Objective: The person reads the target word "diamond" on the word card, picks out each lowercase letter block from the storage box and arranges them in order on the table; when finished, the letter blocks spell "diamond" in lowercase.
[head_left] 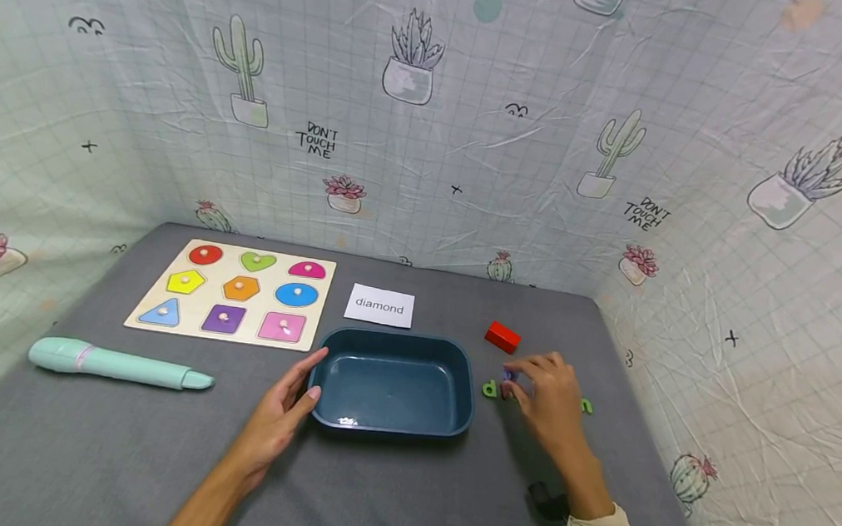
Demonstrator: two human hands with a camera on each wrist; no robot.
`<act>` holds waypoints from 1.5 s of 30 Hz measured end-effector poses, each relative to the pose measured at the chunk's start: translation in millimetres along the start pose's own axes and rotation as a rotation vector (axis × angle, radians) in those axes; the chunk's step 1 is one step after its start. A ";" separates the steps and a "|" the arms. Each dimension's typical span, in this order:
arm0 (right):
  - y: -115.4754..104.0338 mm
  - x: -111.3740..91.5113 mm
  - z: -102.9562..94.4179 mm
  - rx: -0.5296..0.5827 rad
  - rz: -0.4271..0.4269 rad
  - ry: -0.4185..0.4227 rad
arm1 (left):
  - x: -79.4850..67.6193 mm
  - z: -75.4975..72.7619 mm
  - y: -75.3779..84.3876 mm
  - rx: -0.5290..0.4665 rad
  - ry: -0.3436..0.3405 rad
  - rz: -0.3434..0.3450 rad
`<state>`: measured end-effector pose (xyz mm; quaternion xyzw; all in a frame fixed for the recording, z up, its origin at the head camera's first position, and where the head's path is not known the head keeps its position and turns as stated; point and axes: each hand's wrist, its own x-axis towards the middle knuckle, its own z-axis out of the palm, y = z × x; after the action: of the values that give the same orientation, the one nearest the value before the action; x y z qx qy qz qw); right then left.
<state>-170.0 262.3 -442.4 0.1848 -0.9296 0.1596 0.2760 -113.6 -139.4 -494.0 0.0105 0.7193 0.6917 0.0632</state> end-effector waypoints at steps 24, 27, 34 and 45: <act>71.8 -28.3 -26.6 -0.078 0.066 0.040 | 0.6 -1.1 -0.9 -0.003 0.002 0.002; 83.8 -31.9 -29.9 -0.091 0.089 0.031 | 0.7 -0.9 -1.1 -0.005 0.001 -0.004; 105.7 -40.3 -36.8 -0.111 0.135 -0.041 | -0.4 -0.5 -1.3 0.002 0.005 -0.009; 128.9 -37.6 -40.7 -0.162 0.245 -0.191 | 0.3 -1.5 -1.6 0.005 0.004 0.001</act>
<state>-177.9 401.7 -456.6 0.0615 -0.9770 0.0986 0.1787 -113.9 -140.9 -495.5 0.0097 0.7213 0.6898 0.0616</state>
